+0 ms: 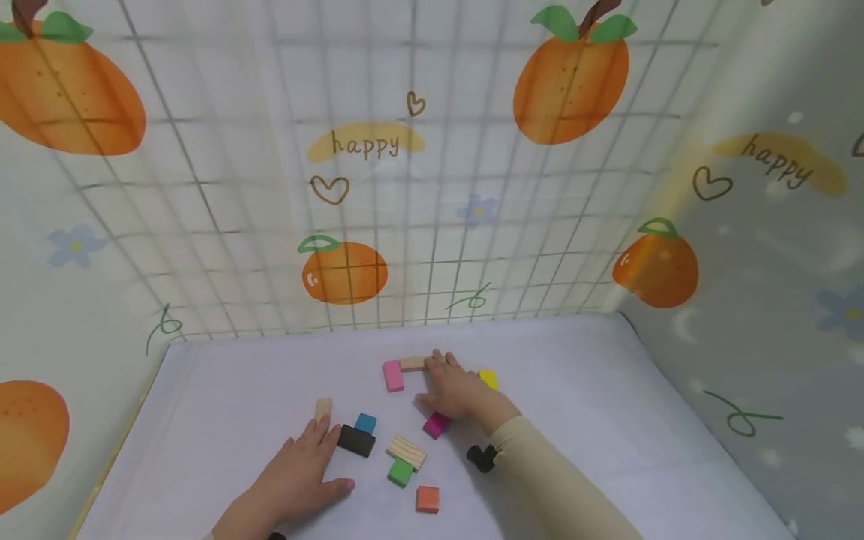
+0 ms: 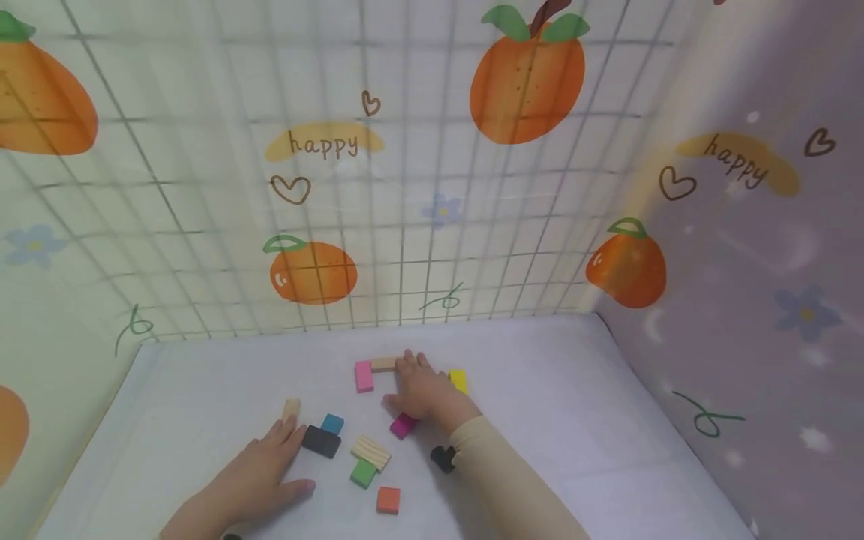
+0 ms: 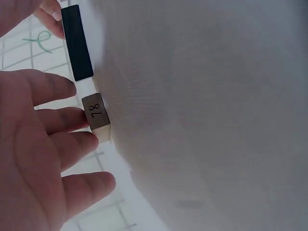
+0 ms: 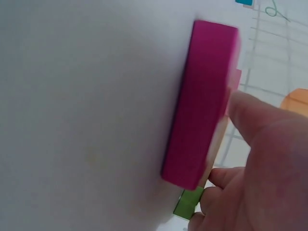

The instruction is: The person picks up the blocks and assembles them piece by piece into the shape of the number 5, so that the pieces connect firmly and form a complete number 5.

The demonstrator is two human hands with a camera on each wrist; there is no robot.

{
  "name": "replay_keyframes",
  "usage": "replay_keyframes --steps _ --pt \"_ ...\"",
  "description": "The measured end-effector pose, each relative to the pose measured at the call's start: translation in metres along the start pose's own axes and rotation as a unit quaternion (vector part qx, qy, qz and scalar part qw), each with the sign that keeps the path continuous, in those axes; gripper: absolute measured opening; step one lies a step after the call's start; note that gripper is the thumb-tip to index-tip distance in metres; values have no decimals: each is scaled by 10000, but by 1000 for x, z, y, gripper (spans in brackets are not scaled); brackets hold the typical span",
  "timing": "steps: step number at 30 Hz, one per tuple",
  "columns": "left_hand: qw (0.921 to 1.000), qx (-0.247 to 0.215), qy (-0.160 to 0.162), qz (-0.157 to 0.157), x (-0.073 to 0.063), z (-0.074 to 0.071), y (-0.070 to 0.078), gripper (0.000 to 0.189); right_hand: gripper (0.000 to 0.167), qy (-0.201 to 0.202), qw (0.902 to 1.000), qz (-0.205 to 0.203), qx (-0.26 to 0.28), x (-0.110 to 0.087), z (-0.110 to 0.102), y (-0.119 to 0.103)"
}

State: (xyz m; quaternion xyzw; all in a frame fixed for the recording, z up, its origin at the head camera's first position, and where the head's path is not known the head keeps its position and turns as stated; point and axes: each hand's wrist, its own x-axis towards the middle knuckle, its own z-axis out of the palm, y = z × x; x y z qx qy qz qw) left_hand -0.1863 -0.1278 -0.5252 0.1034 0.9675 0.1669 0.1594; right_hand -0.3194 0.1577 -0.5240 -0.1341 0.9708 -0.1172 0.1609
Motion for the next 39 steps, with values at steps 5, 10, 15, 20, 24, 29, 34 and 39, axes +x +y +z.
replay_keyframes --steps 5,10,15,20,24,29,34,39 --pt "9994 324 41 -100 -5 2 9 103 83 85 9998 -187 -65 3 1 3" --pt "9941 946 270 -467 -21 -6 32 108 84 197 9993 -311 -75 4 1 5" --pt "9900 1154 655 -475 -27 -11 60 105 85 477 9973 -557 -72 2 -4 4" --pt "9938 1079 228 152 -18 7 95 99 80 562 9956 -744 109 0 -6 2" --pt "9927 1174 118 239 -8 19 124 97 75 518 9958 -756 56 1 -2 1" --pt "9917 1111 642 -42 17 11 129 102 70 518 9957 -771 -65 2 0 3" --pt "9952 585 778 81 68 -7 107 102 70 575 9959 -656 -246 4 -1 8" --pt "9966 176 673 444 102 -12 89 93 74 382 9975 -593 16 4 1 11"
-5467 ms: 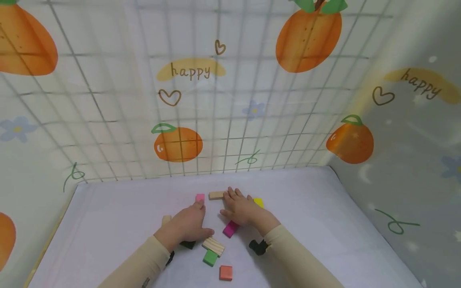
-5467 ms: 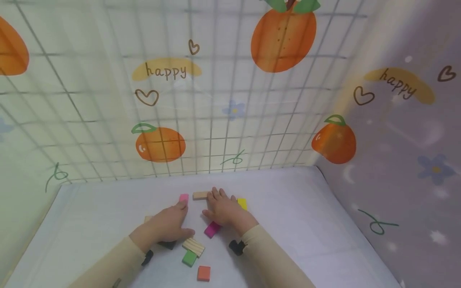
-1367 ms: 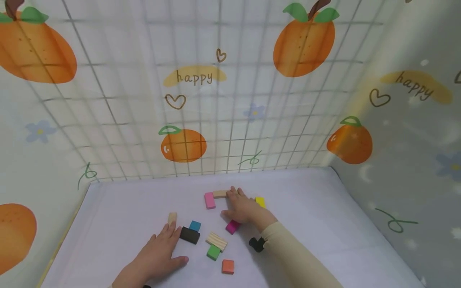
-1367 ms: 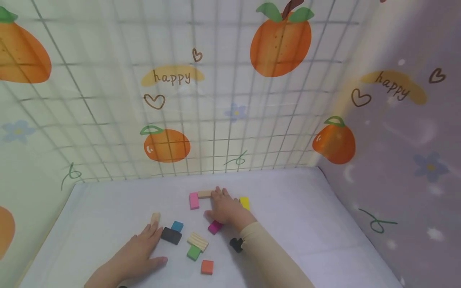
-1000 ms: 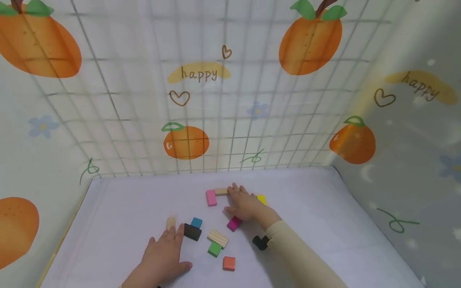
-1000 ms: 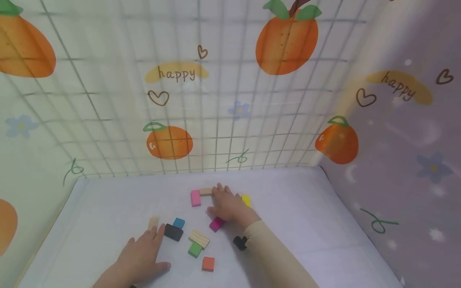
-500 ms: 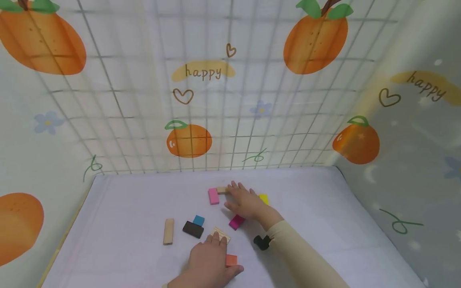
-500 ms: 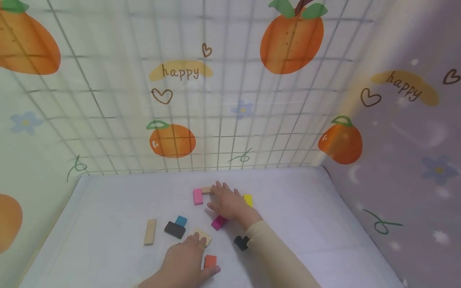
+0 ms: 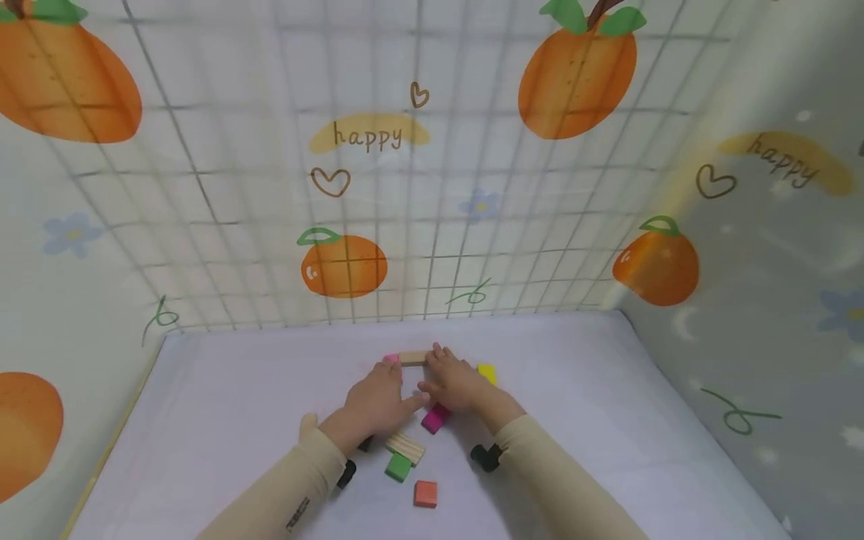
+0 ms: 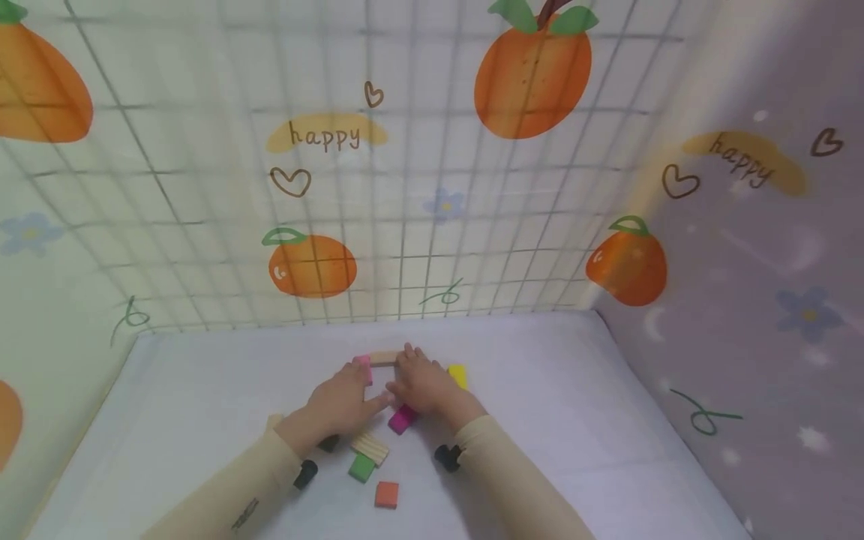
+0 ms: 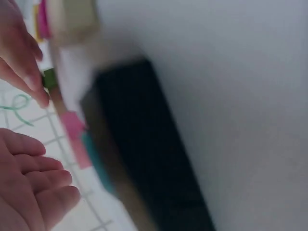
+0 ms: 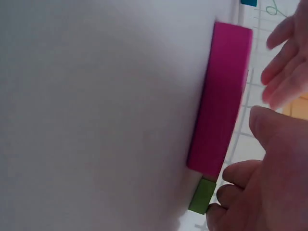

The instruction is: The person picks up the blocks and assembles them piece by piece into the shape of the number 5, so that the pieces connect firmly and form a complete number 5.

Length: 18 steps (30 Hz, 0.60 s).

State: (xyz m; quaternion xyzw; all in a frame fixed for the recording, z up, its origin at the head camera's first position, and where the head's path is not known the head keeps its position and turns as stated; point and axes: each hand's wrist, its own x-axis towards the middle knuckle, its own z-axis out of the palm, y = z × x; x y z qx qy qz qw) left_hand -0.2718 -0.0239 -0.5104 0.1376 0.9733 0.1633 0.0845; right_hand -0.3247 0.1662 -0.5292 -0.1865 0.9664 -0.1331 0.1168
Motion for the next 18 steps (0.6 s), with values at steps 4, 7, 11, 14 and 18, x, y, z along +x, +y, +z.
replay_keyframes --steps 4,7,11,14,18 --pt "9999 -83 106 -12 8 3 -10 83 76 -103 9999 -21 -20 2 2 -1" --pt "9998 -123 155 97 11 4 -15 78 76 -129 9998 -54 -121 3 1 0" --pt "9993 -221 101 270 13 1 -17 75 78 -166 9997 30 -159 3 0 2" --pt "9991 -330 -17 255 12 -2 -17 76 80 -188 9998 56 -73 2 0 3" --pt "9988 -372 -136 278 11 -4 -18 78 81 -161 9998 122 5 1 3 3"
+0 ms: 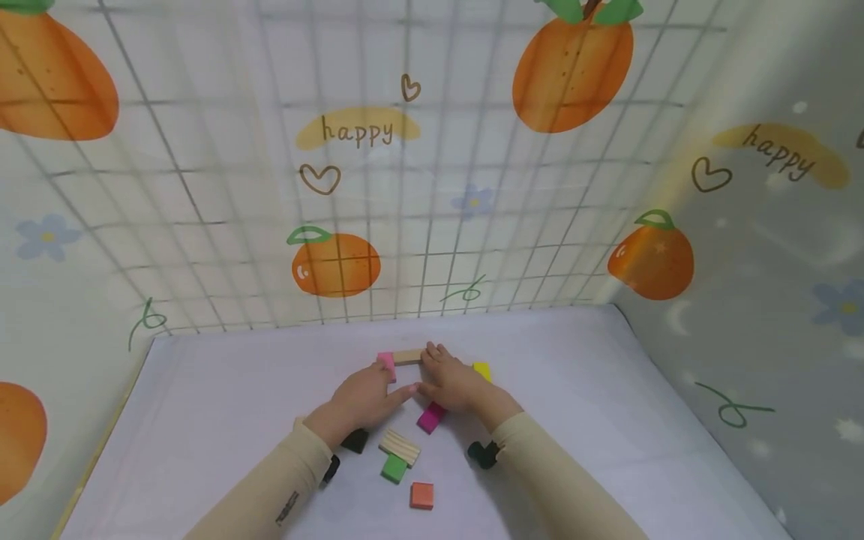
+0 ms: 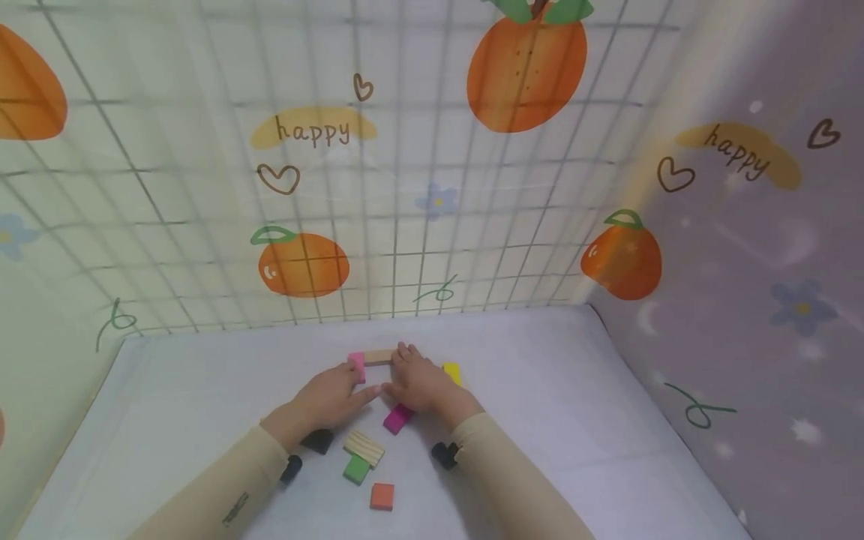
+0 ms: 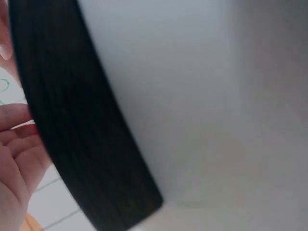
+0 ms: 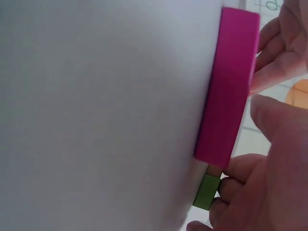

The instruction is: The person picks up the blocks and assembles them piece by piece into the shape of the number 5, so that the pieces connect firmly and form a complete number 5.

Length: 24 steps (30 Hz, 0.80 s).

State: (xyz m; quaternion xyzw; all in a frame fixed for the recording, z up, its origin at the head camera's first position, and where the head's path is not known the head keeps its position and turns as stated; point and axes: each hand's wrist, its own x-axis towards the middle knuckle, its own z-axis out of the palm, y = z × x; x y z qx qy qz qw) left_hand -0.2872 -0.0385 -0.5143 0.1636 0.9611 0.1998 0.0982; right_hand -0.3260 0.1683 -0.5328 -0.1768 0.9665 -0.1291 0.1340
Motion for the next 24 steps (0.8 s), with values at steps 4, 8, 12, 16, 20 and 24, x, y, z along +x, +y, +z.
replay_keyframes --steps 4,8,12,16,20,24 --pt "9999 85 9 83 3 -1 -4 74 82 80 9999 45 39 1 1 -1" --pt "9999 145 -19 84 6 -3 -8 72 81 109 9999 43 67 0 1 -3" --pt "9998 176 -86 23 7 -5 -10 76 81 108 9999 12 80 -1 1 -4" --pt "9994 299 -67 137 7 -5 -10 74 82 133 9999 17 60 -1 1 -4" --pt "9970 622 97 460 -1 -3 -4 71 83 151 9999 56 -1 -1 1 -3" --pt "9935 827 320 708 -23 -3 16 66 86 188 9998 30 8 -4 0 -4"
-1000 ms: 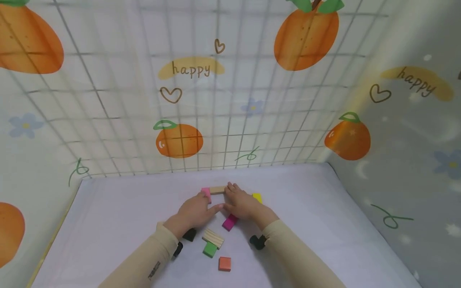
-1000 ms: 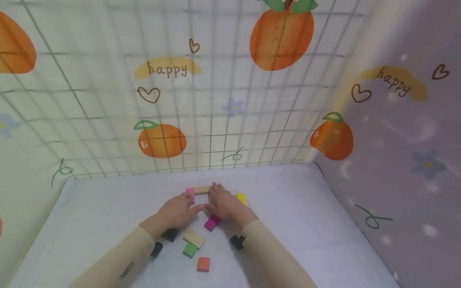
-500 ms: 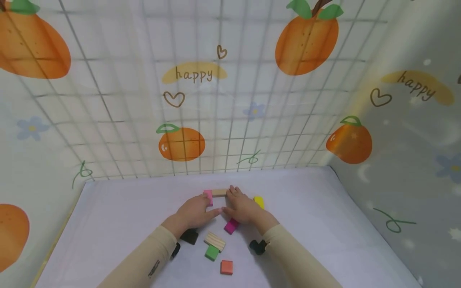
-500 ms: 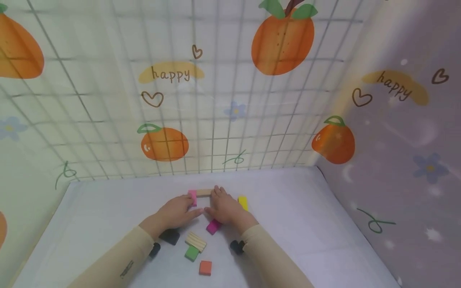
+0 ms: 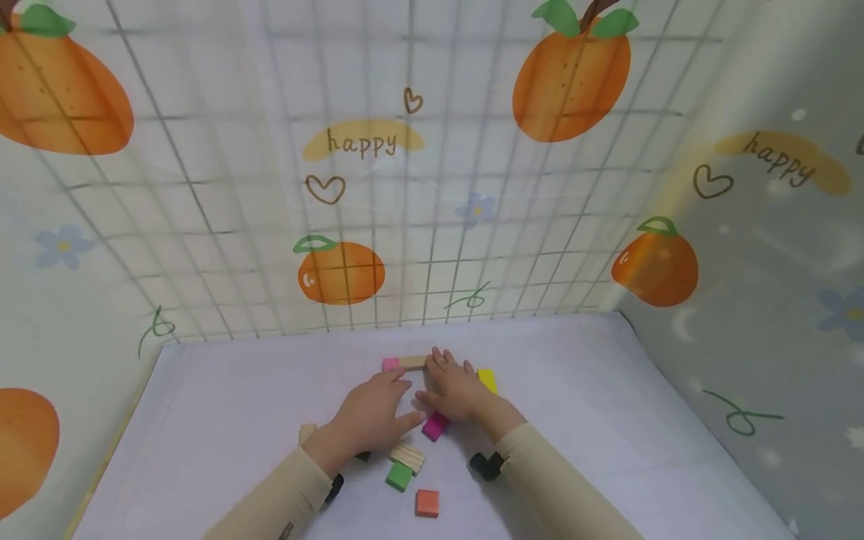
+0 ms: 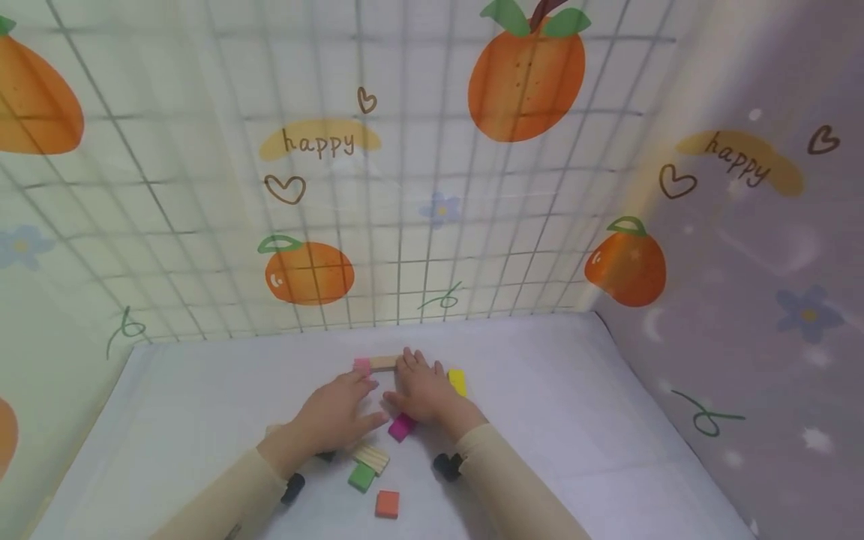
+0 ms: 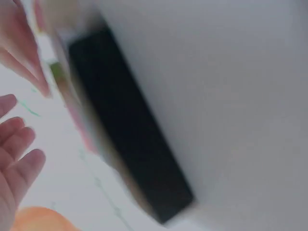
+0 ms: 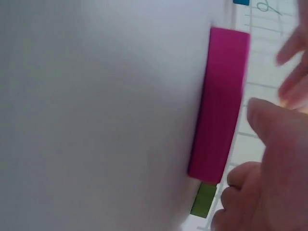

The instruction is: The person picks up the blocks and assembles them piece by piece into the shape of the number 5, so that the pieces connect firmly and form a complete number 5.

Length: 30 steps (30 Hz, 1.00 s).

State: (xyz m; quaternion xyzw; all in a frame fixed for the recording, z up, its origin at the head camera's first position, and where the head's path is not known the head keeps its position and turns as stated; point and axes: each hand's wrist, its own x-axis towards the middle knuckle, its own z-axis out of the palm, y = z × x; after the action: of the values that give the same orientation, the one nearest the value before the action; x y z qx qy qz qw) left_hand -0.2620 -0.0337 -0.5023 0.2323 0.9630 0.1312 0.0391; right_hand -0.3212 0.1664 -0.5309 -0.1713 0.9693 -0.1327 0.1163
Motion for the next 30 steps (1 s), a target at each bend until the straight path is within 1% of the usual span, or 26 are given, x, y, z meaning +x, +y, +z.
replay_keyframes --steps 3,5,8,11,14,17,18,20,23,26,28,30 --pt "9998 150 15 105 -20 -2 24 56 86 73 10000 -64 -24 -3 -2 0" --pt "9995 282 -68 132 -31 0 40 55 85 137 9998 -104 -66 -4 -4 1" --pt "9981 526 -287 148 -42 10 58 65 82 222 9996 -150 -8 -6 -5 2" --pt "9962 691 -518 58 -47 22 66 74 81 219 9995 -207 69 -8 -4 1" --pt "9962 708 -508 25 -51 29 63 74 80 175 9993 -291 157 -11 -3 -1" --pt "9969 542 -575 -17 -52 28 55 70 80 191 9992 -330 128 -12 -2 -1" --pt "9970 430 -648 -28 -52 28 51 69 79 203 9992 -332 110 -12 -1 -1" --pt "9962 308 -812 35 -51 26 42 69 79 228 9992 -325 99 -13 -1 0" --pt "9945 284 -981 222 -51 26 29 73 79 216 9992 -318 77 -13 1 1" --pt "9947 431 -868 340 -57 23 24 77 80 166 9993 -326 105 -13 0 -2" --pt "9950 573 -721 395 -64 22 25 79 79 104 9993 -343 94 -13 -2 -6" --pt "9947 637 -688 434 -70 22 26 81 78 72 9992 -376 86 -13 -5 -10"
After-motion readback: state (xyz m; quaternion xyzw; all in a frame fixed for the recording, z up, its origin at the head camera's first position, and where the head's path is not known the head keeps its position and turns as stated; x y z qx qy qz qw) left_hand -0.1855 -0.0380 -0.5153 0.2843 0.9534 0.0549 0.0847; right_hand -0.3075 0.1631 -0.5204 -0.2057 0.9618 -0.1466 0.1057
